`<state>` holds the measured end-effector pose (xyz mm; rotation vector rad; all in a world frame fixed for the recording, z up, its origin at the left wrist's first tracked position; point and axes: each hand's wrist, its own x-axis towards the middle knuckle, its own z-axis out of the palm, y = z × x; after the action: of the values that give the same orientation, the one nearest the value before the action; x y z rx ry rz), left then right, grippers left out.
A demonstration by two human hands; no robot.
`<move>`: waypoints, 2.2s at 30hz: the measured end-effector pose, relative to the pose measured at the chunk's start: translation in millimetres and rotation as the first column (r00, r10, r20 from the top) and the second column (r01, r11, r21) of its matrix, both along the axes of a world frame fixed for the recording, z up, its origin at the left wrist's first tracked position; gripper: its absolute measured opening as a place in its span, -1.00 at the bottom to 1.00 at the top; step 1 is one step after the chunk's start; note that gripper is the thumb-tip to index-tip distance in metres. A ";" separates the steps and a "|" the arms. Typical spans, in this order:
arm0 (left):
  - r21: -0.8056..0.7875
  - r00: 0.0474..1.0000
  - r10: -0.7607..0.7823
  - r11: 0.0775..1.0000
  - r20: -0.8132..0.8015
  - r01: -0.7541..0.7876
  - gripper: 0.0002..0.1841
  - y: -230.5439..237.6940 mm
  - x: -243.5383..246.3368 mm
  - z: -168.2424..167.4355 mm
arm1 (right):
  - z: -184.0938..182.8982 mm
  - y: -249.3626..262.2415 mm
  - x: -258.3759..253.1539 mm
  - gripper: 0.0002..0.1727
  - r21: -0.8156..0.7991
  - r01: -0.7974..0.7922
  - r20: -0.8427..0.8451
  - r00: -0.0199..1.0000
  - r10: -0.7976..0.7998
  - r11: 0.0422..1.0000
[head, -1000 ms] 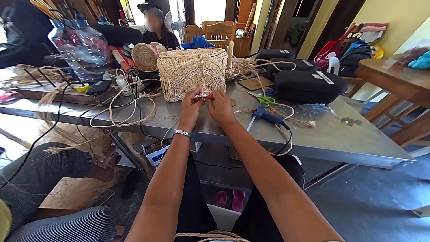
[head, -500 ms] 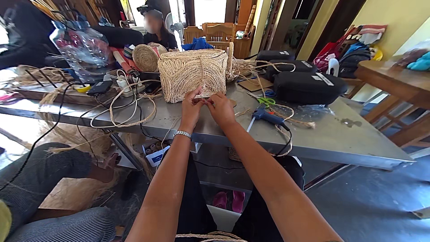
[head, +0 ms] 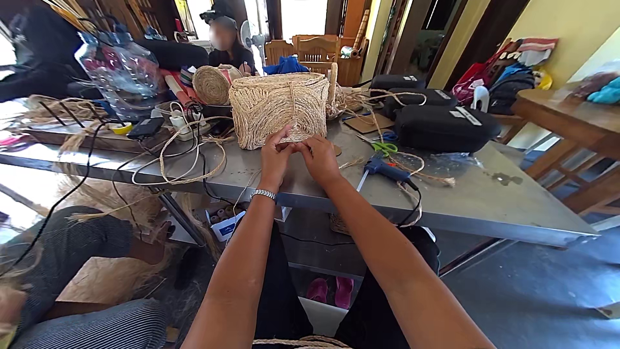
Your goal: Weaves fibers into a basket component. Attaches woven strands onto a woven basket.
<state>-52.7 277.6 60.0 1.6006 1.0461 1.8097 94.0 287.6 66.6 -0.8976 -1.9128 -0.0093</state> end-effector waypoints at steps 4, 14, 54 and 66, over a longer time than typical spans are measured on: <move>0.008 0.998 -0.039 0.999 0.050 0.039 -0.42 1.6 -1.2 -1.1 | -1.6 1.9 -1.3 -0.62 -0.003 -0.011 -0.002 1.000 0.011 1.000; 0.012 0.951 -0.172 0.985 0.257 0.175 -0.43 1.8 -3.5 -1.5 | -2.4 2.8 -1.8 -0.48 -0.140 -0.119 0.020 0.992 0.123 0.983; 0.003 0.956 0.062 0.998 -0.286 -0.064 -0.36 1.7 1.4 1.4 | 3.6 0.5 1.1 -0.80 -0.207 -0.031 0.015 0.999 0.035 0.978; 0.072 0.883 0.229 0.973 -0.411 -0.219 -0.38 1.4 6.0 0.0 | 5.1 -4.8 -0.6 -0.78 -0.185 0.063 0.079 0.996 -0.049 0.981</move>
<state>-46.7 279.0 59.9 2.0092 1.4570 1.6577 93.4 282.9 71.7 -1.0902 -1.9805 0.1066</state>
